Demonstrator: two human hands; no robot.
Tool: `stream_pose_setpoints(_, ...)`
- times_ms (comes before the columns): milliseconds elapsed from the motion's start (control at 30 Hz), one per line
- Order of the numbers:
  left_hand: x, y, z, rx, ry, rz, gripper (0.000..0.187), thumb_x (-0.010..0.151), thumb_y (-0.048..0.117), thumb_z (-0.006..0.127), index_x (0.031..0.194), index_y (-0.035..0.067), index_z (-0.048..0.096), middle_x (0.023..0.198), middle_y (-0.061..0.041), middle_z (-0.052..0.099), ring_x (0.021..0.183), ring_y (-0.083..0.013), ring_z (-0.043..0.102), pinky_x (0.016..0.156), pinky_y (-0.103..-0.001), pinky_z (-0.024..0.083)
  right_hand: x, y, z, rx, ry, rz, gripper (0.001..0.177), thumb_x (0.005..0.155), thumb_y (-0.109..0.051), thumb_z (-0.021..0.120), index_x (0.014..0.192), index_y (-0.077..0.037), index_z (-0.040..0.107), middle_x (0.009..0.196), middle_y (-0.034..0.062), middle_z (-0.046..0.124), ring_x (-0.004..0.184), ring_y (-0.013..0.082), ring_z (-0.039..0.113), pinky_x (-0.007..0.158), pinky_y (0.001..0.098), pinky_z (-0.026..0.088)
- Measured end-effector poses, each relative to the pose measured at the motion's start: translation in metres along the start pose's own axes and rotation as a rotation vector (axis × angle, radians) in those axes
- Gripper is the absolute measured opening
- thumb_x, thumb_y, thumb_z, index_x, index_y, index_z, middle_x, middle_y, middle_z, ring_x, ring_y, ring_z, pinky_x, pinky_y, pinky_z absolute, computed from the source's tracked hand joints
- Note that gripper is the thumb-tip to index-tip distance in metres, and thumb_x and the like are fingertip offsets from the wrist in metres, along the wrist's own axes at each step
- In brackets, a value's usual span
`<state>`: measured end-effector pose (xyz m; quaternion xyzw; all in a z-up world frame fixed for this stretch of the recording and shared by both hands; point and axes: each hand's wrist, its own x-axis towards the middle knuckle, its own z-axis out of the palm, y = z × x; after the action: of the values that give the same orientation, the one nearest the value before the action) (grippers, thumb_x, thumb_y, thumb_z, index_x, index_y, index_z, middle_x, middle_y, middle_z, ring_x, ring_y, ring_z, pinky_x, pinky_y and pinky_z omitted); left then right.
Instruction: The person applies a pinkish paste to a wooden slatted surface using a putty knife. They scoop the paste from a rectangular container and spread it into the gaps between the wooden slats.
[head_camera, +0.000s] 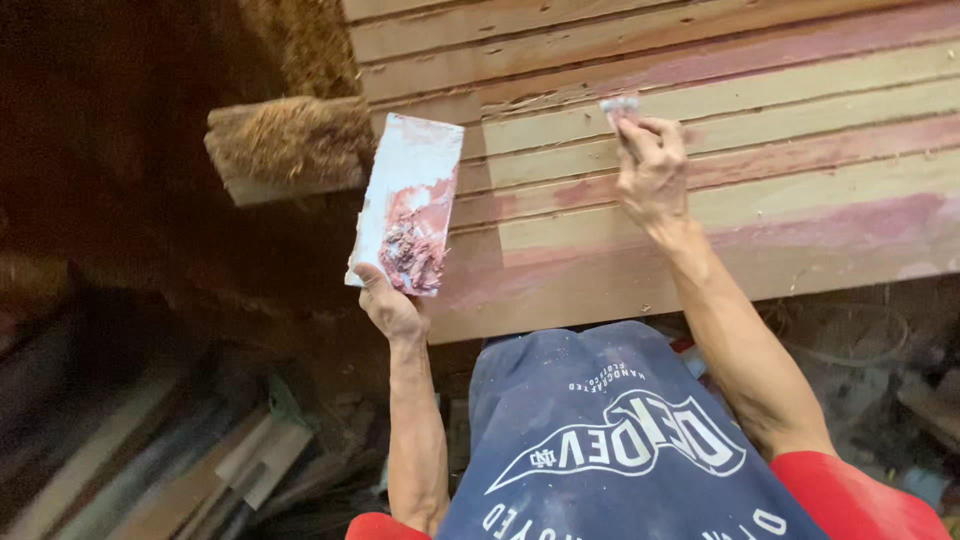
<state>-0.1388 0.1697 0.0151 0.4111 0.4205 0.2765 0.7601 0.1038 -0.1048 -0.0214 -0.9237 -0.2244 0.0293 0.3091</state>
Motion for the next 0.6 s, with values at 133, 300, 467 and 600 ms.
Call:
stream_pose_setpoints(133,0.033,0.002,0.021,-0.043,-0.087,-0.075,0.085,0.1,0.058,0.05,0.149,-0.01,0.039,0.146,-0.018,0.054,0.129,-0.029,0.06,0.108,-0.044,0.053,0.013,0.002,0.027,-0.065,0.041,0.058,0.037,0.093,0.0,0.073,0.13,-0.003,0.071,0.123,0.0217,0.059,0.106,0.0354,0.063,0.087,0.0425,0.057)
stream_pose_setpoints(300,0.074,-0.002,0.043,0.001,-0.105,-0.127,0.088,0.098,0.061,0.049,0.149,-0.01,0.038,0.147,-0.02,0.054,0.13,-0.0308,0.059,0.108,-0.046,0.052,0.027,-0.026,0.057,-0.06,0.036,0.27,0.033,0.092,-0.003,0.074,0.124,-0.004,0.073,0.111,0.0197,0.056,0.096,0.0297,0.059,0.079,0.0407,0.056)
stream_pose_setpoints(467,0.106,-0.008,0.063,0.086,-0.169,-0.151,0.088,0.1,0.062,0.046,0.148,-0.011,0.039,0.142,-0.021,0.058,0.122,-0.0296,0.065,0.1,-0.043,0.059,0.031,-0.059,0.047,0.045,-0.058,0.403,0.03,0.086,-0.007,0.077,0.115,-0.002,0.076,0.102,0.0168,0.06,0.091,0.0252,0.057,0.077,0.0394,0.055)
stream_pose_setpoints(600,0.121,-0.012,0.058,0.103,-0.19,-0.205,0.086,0.106,0.062,0.044,0.147,-0.014,0.044,0.121,-0.026,0.062,0.097,-0.0331,0.067,0.073,-0.046,0.061,0.057,-0.05,0.019,-0.077,0.071,0.468,0.03,0.09,-0.011,0.076,0.118,-0.004,0.079,0.097,0.0175,0.062,0.08,0.0278,0.063,0.069,0.0422,0.058)
